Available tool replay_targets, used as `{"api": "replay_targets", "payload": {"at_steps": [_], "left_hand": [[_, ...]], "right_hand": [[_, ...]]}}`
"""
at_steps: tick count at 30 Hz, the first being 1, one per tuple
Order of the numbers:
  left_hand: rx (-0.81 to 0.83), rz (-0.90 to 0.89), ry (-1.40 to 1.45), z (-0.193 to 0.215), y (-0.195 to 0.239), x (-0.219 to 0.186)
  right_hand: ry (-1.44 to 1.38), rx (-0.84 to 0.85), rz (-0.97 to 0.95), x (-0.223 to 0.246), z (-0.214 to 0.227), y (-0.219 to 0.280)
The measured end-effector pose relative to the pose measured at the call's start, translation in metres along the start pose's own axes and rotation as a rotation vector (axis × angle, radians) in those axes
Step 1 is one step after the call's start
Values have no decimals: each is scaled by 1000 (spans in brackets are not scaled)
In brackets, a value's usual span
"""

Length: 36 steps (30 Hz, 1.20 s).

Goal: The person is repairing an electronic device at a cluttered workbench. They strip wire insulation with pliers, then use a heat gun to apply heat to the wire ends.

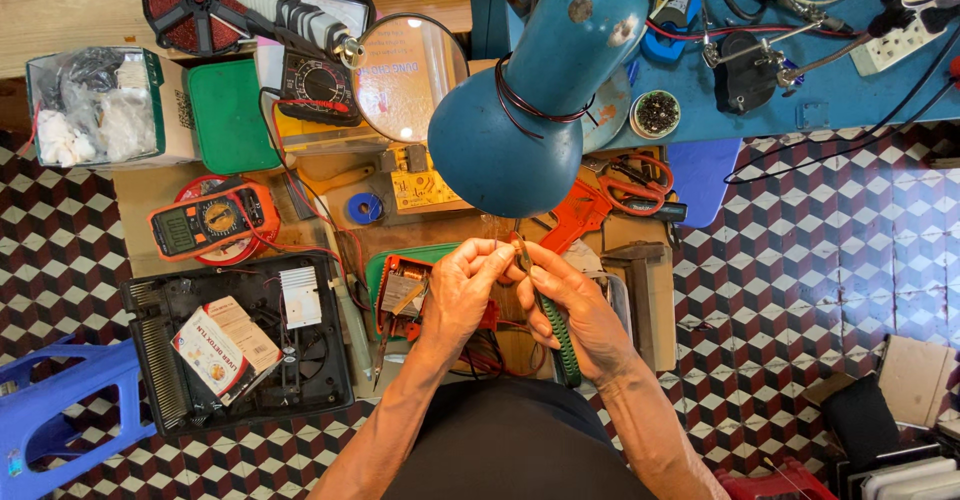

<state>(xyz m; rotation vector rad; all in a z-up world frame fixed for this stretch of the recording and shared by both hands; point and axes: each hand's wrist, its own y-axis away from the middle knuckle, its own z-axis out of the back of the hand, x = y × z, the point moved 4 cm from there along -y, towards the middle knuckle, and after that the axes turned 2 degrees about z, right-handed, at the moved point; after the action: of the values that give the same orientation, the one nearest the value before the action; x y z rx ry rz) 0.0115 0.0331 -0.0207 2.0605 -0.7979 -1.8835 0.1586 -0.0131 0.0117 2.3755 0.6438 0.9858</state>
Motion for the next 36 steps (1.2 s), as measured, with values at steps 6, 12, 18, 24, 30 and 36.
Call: {"api": "replay_targets", "payload": {"at_steps": [6, 12, 18, 24, 30, 36], "left_hand": [[56, 12, 37, -2, 2, 1], [11, 87, 32, -4, 0, 3], [16, 107, 33, -4, 2, 0], [35, 115, 18, -5, 4, -6], [8, 154, -7, -7, 3, -3], [6, 44, 20, -9, 3, -5]], "right_hand": [[-139, 71, 36, 3, 3, 1], [72, -32, 35, 7, 1, 3], [153, -10, 39, 3, 1, 0], [58, 8, 57, 4, 9, 0], [48, -33, 55, 11, 6, 4], [133, -30, 34, 9, -2, 4]]}}
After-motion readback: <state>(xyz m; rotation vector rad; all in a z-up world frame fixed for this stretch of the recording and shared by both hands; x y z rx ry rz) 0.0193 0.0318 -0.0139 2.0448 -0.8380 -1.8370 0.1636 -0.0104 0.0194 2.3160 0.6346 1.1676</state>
